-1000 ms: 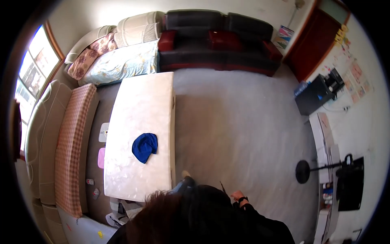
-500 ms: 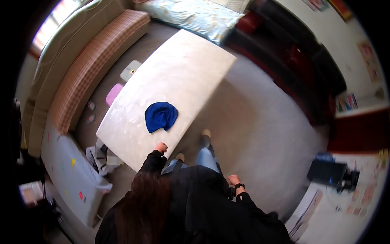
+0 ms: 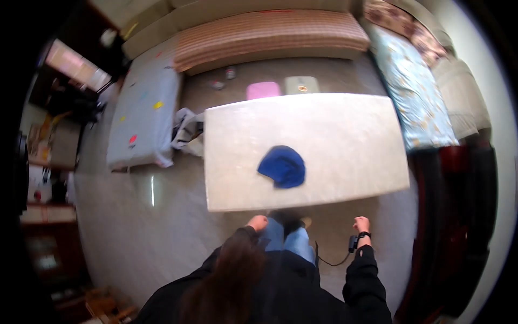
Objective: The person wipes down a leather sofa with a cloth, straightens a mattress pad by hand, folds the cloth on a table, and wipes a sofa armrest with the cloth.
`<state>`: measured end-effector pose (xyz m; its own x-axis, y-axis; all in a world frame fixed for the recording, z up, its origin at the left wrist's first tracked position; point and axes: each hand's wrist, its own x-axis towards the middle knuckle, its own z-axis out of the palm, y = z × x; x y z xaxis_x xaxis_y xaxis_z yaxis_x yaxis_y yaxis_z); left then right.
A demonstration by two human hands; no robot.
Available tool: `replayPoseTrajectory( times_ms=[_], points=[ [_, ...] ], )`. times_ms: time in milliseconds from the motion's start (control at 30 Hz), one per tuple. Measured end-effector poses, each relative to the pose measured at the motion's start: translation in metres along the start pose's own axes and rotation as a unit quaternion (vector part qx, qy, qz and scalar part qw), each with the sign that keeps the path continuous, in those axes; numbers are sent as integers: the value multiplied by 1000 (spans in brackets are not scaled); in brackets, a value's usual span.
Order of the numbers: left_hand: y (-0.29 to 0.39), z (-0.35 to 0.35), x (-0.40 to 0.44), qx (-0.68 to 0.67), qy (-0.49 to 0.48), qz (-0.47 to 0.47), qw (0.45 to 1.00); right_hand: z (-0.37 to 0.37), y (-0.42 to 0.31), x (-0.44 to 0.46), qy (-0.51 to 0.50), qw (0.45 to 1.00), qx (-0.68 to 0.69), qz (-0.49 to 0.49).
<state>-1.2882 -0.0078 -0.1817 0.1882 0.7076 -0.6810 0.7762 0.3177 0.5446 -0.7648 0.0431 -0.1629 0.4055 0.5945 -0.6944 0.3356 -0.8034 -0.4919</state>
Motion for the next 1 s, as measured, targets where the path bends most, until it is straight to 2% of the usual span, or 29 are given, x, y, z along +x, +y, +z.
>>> replayPoseTrajectory(
  times_ms=[67,133,233,267,300,333,400,433,467,533,600,667,700,733,800,867,933,1000],
  points=[
    [-20,8,-6,-38,-5,-34,999,17,-39,48,7,994,-59,-86],
    [-39,-6,-6,-61,30,-75,995,51,-83,84,-33,987,-23,-158],
    [-53,-25,-5,-97,98,-130,982,122,-176,77,-98,987,71,-110],
    [-59,-36,-10,-93,127,-148,976,145,-196,67,-122,982,107,-94],
    [-65,-44,-16,-102,175,-128,971,165,-208,65,-131,982,103,-93],
    [-67,-52,-23,-101,177,-138,969,189,-214,65,-173,973,137,-72],
    [-75,-66,-40,-182,242,-152,941,235,-210,67,-225,958,169,-47],
    [-84,-56,-46,-203,299,-106,926,253,-208,73,-220,947,234,18],
    [-77,-52,-59,-210,308,-113,921,267,-209,85,-213,929,292,78],
    [-66,-31,-95,-390,335,-97,852,290,-200,106,-184,932,281,133],
    [-82,37,-120,-471,347,-171,793,304,-196,111,-126,941,267,164],
    [-106,115,-152,-540,238,-293,752,324,-148,166,-177,955,195,136],
    [-110,142,-173,-529,193,-338,754,335,-134,186,-124,964,178,154],
    [-111,157,-191,-473,171,-370,781,342,-118,205,-131,964,169,157],
    [-112,180,-216,-275,134,-407,861,354,-78,242,-123,967,175,135],
    [-112,184,-215,-150,125,-421,886,365,-64,255,-116,971,140,153],
    [-88,165,-196,-218,200,-419,858,354,-102,210,-145,969,121,157],
    [-37,124,-175,-396,308,-355,789,347,-138,170,-168,969,107,148]
  ],
)
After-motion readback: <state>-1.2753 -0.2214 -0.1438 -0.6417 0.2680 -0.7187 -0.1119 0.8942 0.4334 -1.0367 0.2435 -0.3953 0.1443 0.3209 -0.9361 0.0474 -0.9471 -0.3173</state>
